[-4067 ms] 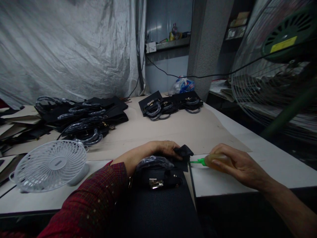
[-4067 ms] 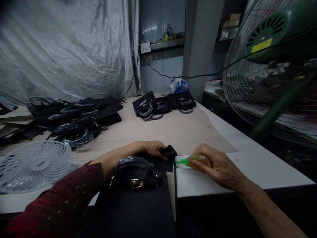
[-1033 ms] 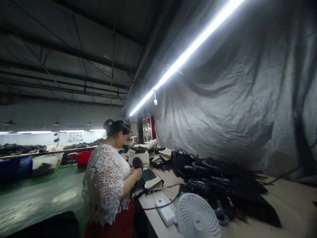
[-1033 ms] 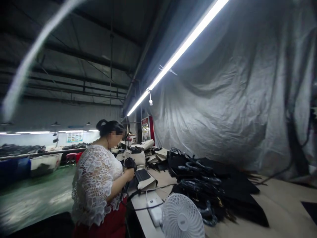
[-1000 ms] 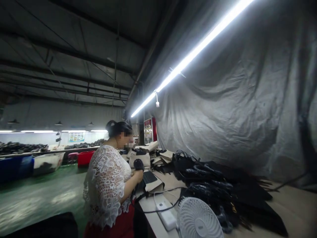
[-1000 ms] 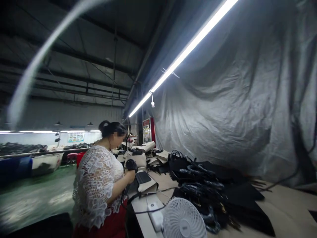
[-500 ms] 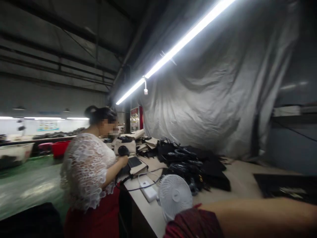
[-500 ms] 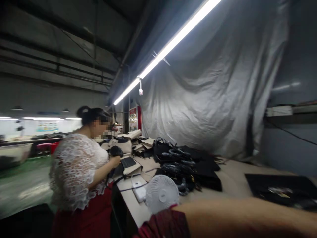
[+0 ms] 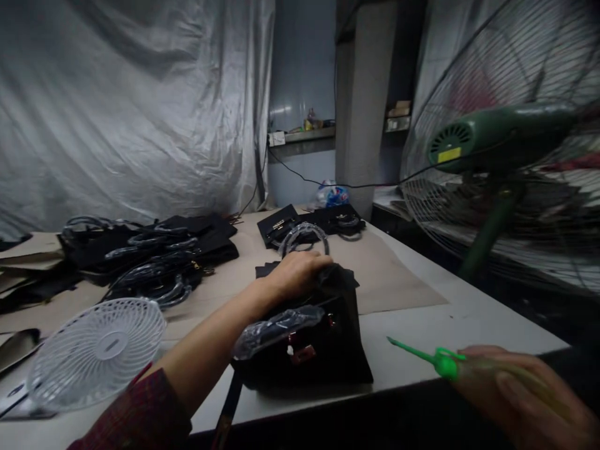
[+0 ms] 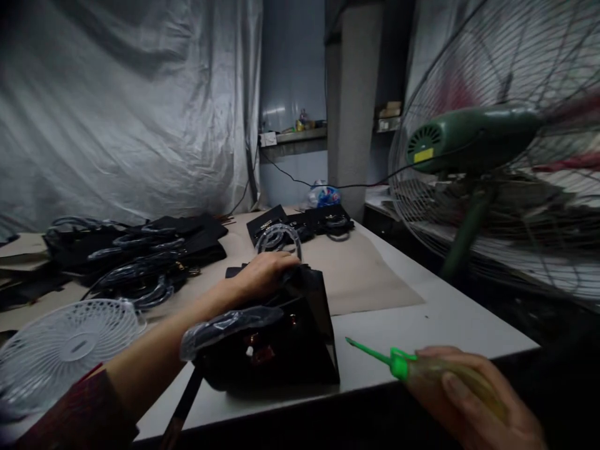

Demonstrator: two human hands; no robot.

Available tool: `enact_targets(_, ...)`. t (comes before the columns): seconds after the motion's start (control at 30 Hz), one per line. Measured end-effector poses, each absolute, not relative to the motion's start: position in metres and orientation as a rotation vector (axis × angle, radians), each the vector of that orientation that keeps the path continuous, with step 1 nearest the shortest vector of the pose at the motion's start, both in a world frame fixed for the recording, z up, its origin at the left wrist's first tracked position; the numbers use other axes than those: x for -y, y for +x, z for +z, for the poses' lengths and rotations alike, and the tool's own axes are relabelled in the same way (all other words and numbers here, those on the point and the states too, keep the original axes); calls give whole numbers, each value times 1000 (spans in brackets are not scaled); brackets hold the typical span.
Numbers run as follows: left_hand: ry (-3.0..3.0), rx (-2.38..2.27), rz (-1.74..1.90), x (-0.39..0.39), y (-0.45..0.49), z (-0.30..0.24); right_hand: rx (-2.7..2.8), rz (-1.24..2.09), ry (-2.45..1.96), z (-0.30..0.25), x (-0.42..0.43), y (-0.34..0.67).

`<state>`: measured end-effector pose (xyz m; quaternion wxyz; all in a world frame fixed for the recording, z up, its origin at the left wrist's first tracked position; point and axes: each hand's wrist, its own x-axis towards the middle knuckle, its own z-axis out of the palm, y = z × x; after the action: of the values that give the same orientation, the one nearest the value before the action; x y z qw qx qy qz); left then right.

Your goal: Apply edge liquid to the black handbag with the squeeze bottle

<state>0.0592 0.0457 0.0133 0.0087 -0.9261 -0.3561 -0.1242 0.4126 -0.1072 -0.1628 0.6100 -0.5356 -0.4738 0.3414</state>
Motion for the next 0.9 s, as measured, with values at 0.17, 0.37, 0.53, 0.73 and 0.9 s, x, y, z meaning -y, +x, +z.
enact_targets(0.17,-2985,1147,-512,-49,56,12,1188,713,-1181,-149,89,404)
enact_targets(0.37,-3029,1255,-572,-54,56,4,1694,376,-1052,-136,53,405)
enact_targets(0.53,-2983,1290,-612,-61,57,-7,1820,425,-943,-131,36,401)
enact_targets(0.73,-2959,1266,-541,-64,54,-9,1928,452,-829,-122,20,394)
enact_targets(0.9,-2924,1251,-523,-62,54,-7,2043,458,-783,-114,9,389)
